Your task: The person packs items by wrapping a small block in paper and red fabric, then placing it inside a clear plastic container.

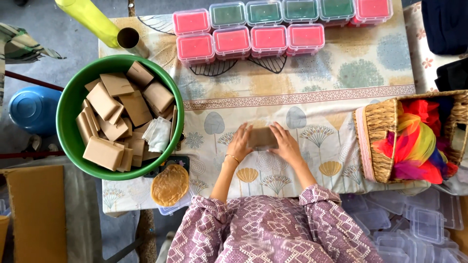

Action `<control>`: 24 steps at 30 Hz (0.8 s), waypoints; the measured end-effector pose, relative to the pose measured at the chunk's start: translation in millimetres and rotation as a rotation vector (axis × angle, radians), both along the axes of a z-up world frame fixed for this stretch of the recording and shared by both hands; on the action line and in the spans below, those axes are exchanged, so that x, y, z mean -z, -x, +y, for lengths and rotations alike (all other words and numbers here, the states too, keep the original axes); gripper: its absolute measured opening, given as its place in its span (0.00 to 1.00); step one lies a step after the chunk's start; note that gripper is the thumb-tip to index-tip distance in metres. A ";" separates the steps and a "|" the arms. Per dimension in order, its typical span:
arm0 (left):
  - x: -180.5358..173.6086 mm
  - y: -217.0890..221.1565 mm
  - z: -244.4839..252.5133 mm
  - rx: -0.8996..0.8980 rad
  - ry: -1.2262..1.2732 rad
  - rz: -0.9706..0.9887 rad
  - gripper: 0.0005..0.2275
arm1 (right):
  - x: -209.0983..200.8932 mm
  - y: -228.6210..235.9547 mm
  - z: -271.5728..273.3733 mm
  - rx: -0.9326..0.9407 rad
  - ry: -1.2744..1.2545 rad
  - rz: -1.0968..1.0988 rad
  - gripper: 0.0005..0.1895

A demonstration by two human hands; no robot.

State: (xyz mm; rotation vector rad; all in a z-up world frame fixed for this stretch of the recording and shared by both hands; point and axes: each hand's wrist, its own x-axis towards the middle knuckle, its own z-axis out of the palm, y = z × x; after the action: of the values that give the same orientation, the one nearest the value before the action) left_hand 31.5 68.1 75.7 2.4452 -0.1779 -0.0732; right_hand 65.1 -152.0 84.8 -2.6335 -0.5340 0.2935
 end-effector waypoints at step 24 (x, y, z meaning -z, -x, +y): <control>49.5 -26.0 -3.0 0.061 -0.072 0.153 0.44 | 26.6 -34.4 -11.4 -0.109 0.180 0.027 0.53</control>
State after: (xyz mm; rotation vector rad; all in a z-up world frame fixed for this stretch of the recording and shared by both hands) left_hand 57.5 65.1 26.2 2.4930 -0.1850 -0.2972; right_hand 99.4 -163.4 58.2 -2.7737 -0.6718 0.4285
